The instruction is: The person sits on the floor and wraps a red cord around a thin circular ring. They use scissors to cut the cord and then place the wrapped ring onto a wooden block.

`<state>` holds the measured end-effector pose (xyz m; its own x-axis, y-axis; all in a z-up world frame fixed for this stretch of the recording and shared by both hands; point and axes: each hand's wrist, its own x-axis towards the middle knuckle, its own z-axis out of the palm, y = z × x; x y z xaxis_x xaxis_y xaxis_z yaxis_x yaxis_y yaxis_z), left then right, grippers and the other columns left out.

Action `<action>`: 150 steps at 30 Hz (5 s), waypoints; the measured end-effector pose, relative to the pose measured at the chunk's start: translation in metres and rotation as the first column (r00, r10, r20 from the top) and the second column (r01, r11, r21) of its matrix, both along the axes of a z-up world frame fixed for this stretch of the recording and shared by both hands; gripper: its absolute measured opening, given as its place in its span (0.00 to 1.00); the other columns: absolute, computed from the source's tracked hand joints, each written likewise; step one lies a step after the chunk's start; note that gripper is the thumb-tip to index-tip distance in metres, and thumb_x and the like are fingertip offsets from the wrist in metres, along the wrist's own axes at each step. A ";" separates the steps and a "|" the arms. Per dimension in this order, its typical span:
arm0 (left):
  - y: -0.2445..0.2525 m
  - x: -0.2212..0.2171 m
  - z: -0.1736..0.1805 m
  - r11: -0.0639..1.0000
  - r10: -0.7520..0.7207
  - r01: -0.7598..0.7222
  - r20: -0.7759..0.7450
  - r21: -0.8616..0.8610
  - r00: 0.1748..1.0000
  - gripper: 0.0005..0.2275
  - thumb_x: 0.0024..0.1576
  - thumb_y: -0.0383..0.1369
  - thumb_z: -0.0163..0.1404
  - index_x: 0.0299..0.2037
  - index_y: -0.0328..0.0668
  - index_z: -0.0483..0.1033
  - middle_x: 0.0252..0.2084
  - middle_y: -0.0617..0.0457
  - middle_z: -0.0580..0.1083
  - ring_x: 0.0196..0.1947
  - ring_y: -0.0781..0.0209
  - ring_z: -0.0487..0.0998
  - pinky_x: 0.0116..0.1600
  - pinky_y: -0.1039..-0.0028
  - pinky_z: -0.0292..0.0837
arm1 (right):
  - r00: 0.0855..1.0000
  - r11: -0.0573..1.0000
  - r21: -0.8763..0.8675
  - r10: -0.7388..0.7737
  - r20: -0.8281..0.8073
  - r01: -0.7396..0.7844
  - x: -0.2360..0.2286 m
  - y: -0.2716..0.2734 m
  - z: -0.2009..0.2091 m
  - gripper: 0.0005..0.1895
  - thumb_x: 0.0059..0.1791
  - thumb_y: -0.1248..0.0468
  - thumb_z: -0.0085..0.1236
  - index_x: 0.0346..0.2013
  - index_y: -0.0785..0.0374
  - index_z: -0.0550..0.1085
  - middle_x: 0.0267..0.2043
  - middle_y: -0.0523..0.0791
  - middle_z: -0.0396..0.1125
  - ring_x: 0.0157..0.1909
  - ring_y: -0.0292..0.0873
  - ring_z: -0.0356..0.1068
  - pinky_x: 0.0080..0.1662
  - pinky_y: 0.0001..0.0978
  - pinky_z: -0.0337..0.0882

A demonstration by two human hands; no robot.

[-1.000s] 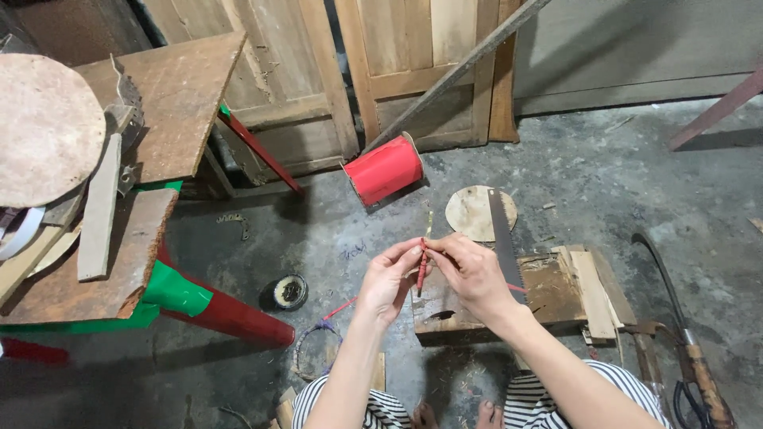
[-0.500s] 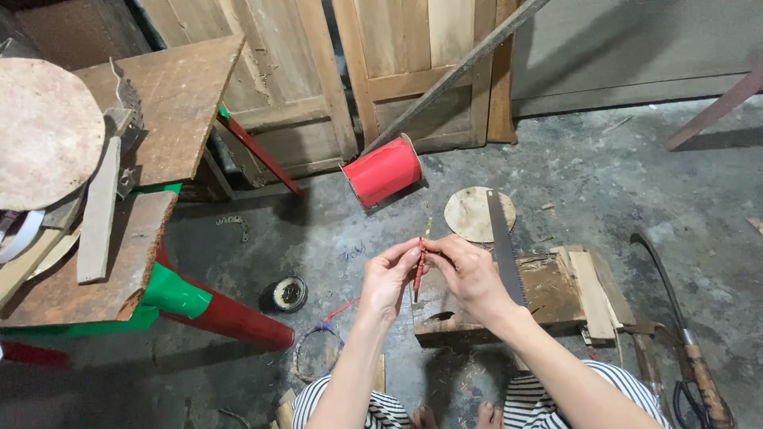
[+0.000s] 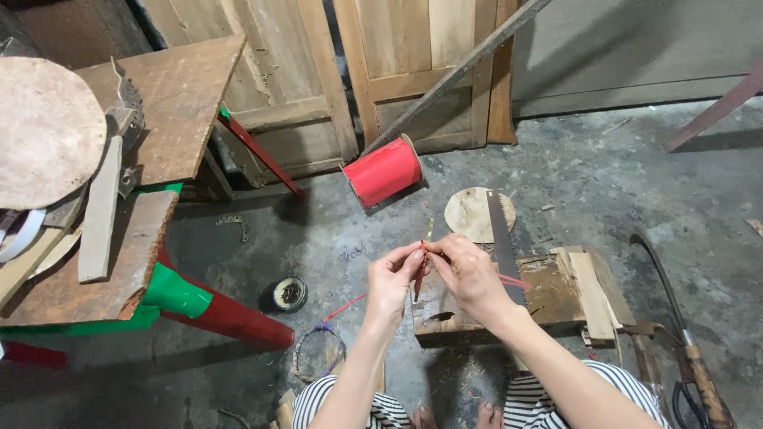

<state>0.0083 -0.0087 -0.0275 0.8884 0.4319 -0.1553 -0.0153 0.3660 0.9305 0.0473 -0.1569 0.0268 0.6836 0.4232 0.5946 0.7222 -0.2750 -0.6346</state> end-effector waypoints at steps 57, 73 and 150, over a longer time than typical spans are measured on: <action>-0.002 -0.007 0.041 0.954 0.053 -0.094 0.148 0.284 0.988 0.10 0.59 0.33 0.58 0.48 0.39 0.84 0.27 0.48 0.81 0.28 0.68 0.77 0.34 0.80 0.75 | 0.889 0.995 -0.100 -0.035 -0.457 -0.012 -0.021 0.004 0.032 0.11 0.55 0.61 0.49 0.38 0.48 0.81 0.22 0.49 0.72 0.25 0.37 0.68 0.35 0.37 0.73; -0.005 -0.014 0.058 0.988 0.143 -0.151 0.162 0.034 0.976 0.09 0.59 0.26 0.57 0.47 0.32 0.83 0.32 0.48 0.80 0.27 0.70 0.71 0.33 0.79 0.71 | 0.918 0.994 0.096 0.089 -0.386 -0.056 -0.029 0.009 0.030 0.11 0.54 0.67 0.50 0.36 0.55 0.82 0.23 0.46 0.75 0.26 0.35 0.66 0.35 0.37 0.75; 0.056 -0.046 0.125 0.601 0.264 -0.100 0.079 -0.793 0.961 0.08 0.57 0.25 0.54 0.45 0.39 0.78 0.41 0.50 0.74 0.44 0.59 0.76 0.57 0.66 0.75 | 0.316 0.234 -0.851 -0.856 -0.410 -0.471 -0.109 -0.383 -0.389 0.17 0.52 0.56 0.48 0.50 0.56 0.79 0.55 0.45 0.76 0.55 0.44 0.77 0.53 0.32 0.78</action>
<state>-0.0377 0.0472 0.0972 0.8509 0.3768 -0.3660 -0.2900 0.9179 0.2708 -0.0614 -0.5403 -0.3618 0.5065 -0.2115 -0.8359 -0.1649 -0.9753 0.1469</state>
